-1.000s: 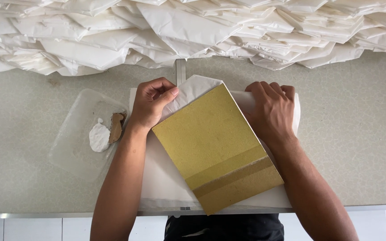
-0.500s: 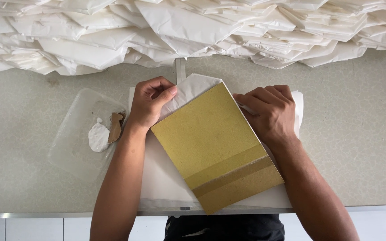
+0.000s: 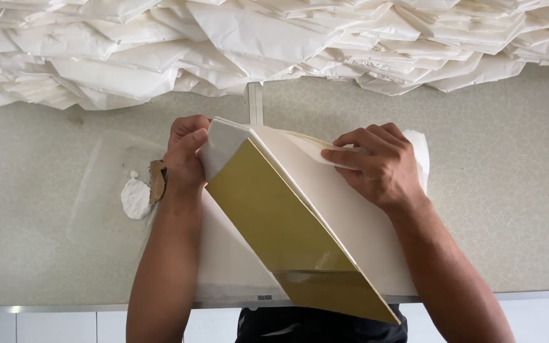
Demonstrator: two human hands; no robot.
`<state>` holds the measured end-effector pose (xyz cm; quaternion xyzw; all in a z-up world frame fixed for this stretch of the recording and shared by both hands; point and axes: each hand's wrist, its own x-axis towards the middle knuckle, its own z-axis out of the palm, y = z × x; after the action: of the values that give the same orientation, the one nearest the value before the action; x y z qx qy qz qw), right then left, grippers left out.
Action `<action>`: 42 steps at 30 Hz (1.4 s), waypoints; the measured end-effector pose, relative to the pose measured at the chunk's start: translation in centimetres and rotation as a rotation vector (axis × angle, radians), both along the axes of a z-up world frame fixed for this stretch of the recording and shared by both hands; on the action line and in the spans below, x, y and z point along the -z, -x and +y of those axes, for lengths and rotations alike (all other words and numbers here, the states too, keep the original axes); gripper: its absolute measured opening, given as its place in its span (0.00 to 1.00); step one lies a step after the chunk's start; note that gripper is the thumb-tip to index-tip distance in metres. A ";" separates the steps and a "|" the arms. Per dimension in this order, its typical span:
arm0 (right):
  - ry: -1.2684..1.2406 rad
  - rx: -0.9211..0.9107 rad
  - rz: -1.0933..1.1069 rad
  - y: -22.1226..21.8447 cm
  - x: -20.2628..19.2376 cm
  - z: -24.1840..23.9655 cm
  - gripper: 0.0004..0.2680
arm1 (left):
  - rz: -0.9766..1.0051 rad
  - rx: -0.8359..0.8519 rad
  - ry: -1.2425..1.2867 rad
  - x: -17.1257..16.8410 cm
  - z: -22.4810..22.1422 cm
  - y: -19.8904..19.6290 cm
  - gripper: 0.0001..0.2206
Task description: The person folds a white paper sheet over a cardboard template, presses the edges, and then applies paste from a small container to seal the pouch. The person repeats the folding and pasting steps on a second pouch.
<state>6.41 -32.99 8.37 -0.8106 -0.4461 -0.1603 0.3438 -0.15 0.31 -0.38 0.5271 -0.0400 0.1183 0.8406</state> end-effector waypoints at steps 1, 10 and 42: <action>0.001 0.001 0.002 -0.1 0.2 -0.1 0.06 | 0.002 0.001 0.001 0.0 -0.2 -0.2 0.11; 0.088 -0.037 0.009 -0.2 0.4 -0.3 0.06 | -0.067 0.029 0.093 0.3 -0.4 -0.7 0.09; -0.124 -0.108 0.523 -1.9 1.0 -2.0 0.15 | 0.156 -0.083 -0.410 -4.4 -3.9 -0.3 0.05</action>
<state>8.33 -35.02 7.32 -0.7770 -0.3739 0.0459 0.5044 0.18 -3.60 4.05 0.6958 0.0237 0.1012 0.7107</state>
